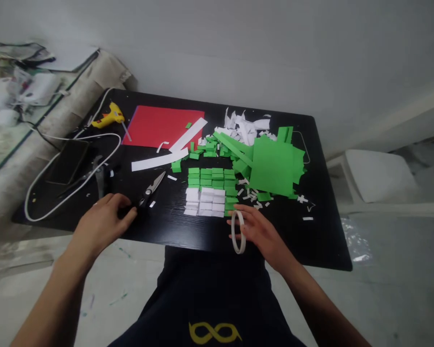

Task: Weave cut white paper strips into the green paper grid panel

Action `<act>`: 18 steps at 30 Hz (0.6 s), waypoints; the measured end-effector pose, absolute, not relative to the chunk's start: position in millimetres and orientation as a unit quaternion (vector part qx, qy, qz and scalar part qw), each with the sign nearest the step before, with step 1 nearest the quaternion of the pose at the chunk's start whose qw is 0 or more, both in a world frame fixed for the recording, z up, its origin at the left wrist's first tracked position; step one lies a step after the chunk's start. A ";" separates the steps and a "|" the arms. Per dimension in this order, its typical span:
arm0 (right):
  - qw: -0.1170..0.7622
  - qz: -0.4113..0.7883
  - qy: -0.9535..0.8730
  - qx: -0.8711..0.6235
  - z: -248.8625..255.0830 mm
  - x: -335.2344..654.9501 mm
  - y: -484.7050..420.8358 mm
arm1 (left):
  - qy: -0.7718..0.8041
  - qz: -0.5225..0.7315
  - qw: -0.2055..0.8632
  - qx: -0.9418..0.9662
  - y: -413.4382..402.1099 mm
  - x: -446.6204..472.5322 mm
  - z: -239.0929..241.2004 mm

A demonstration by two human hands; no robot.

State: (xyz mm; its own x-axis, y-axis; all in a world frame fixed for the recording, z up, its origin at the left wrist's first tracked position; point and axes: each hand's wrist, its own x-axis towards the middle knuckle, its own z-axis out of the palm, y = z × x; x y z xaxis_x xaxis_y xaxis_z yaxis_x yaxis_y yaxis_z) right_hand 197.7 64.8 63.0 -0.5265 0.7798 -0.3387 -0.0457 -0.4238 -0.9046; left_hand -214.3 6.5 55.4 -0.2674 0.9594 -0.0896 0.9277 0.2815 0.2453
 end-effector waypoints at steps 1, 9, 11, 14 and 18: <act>0.276 0.751 -0.449 -0.399 64.7 191.5 62.8 | 0.790 0.063 0.119 0.598 4.5 -221.6 52.9; 0.233 0.794 -0.444 -0.344 69.9 169.1 55.6 | 0.758 0.053 0.109 0.641 2.5 -220.6 38.8; 0.231 0.781 -0.472 -0.337 70.2 168.7 55.3 | 0.761 0.033 0.111 0.638 4.4 -217.1 41.9; 0.227 0.759 -0.500 -0.351 73.0 169.5 54.9 | 0.759 0.025 0.143 0.634 3.2 -216.5 50.0; 0.222 0.732 -0.536 -0.356 76.2 172.5 53.7 | 0.740 0.092 0.255 0.616 -5.4 -217.0 64.3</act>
State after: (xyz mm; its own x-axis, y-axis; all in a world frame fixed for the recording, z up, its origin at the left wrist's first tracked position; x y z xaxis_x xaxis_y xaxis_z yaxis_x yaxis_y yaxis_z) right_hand 172.5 53.7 76.2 -0.6477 0.7073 -0.2832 0.0561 -0.3265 -0.9435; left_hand -217.0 -5.4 64.3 -0.1111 0.9581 -0.2640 0.8645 0.2242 0.4498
